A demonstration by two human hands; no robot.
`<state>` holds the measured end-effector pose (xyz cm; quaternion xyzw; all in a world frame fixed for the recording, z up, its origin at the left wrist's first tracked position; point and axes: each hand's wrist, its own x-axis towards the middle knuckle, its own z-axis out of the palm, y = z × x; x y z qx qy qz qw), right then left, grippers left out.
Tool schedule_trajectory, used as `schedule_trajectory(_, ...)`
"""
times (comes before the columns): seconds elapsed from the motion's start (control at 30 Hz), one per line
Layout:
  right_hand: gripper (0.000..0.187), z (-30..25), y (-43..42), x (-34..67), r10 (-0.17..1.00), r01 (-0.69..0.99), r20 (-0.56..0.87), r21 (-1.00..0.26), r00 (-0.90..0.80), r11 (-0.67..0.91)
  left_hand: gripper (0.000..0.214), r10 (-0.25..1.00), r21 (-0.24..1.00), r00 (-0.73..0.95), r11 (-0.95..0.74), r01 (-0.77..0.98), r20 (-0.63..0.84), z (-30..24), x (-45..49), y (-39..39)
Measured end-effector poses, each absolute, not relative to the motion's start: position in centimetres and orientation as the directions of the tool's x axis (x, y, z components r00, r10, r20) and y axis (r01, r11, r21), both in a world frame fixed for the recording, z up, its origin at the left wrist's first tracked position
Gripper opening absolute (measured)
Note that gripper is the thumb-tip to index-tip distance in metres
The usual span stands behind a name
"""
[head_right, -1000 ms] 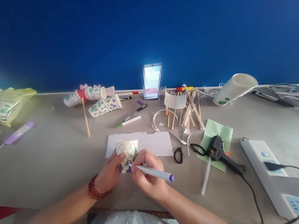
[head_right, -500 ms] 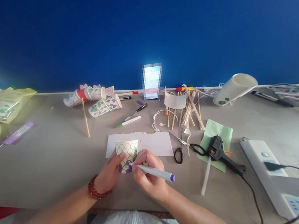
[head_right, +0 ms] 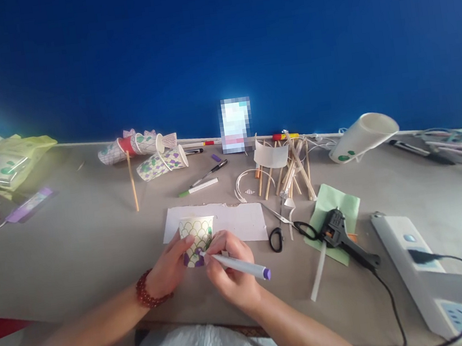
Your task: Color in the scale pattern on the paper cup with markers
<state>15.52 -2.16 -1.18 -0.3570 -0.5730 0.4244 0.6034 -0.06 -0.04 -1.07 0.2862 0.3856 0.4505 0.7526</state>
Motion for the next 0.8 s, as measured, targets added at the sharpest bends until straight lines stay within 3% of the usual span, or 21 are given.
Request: schedule_trajectory(0.8, 0.012, -1.12, -2.08, 15.57, 0.926, -0.103, 0.379, -0.92, 0.01, 0.378, 0.042, 0.898, 0.776, 0.305, 0.43, -0.462, -0.316, -1.28, -0.16, -0.14)
